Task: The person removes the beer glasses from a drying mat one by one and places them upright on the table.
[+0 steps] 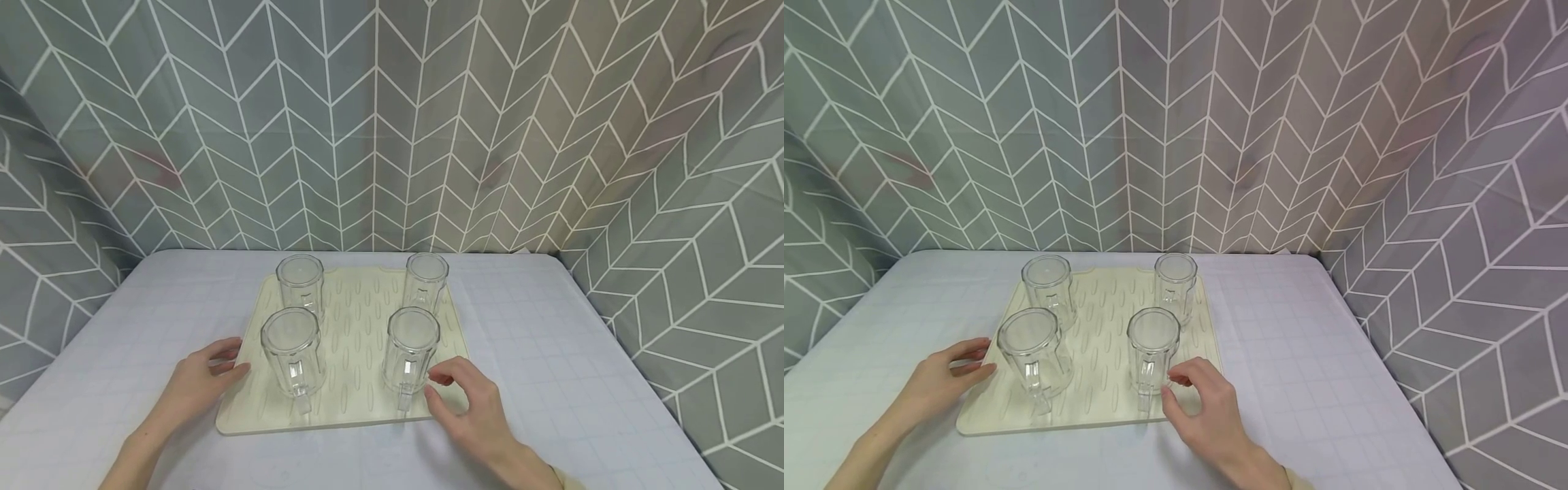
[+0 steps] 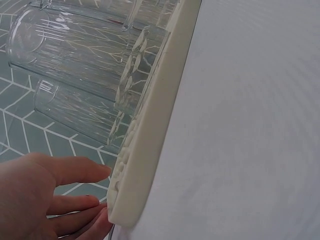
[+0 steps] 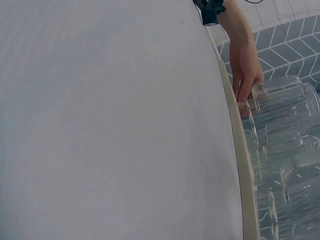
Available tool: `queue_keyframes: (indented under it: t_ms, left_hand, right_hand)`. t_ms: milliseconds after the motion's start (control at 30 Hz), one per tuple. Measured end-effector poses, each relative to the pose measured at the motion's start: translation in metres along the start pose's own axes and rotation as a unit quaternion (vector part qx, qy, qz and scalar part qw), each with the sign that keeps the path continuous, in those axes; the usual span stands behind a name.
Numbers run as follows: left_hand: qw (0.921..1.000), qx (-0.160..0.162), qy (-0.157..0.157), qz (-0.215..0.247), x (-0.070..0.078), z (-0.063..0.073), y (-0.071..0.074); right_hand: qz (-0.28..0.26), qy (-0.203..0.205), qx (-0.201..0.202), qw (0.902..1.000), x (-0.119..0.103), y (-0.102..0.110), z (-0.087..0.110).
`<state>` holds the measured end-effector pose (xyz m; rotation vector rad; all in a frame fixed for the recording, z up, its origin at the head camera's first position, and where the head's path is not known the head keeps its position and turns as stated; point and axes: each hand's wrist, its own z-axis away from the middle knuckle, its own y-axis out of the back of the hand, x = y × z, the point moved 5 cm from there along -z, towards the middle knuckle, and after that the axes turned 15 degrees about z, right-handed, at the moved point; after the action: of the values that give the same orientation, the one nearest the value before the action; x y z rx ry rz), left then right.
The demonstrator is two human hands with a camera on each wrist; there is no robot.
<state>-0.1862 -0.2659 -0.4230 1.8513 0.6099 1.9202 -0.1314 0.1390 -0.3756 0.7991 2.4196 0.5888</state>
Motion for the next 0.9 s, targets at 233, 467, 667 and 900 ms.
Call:
queue_keyframes:
  t_ms: [233,467,667,900]
  left_hand:
    - [1.0000,-0.001,-0.004,-0.003,0.001,0.001,0.000]
    - [1.0000,-0.003,-0.001,-0.005,0.001,0.001,0.000]
    - [1.0000,-0.003,-0.005,-0.005,0.001,0.001,0.000]
    - [0.9999,-0.004,-0.010,-0.005,0.000,0.001,-0.001]
  right_hand:
    - [-0.012,0.037,0.013,0.9992,-0.010,-0.009,-0.001]
    - [0.008,0.079,0.053,0.9955,-0.014,-0.015,-0.001]
    - [0.025,0.067,0.051,0.9961,-0.016,-0.016,-0.003]
    - [0.046,0.054,0.043,0.9966,-0.017,-0.016,-0.003]
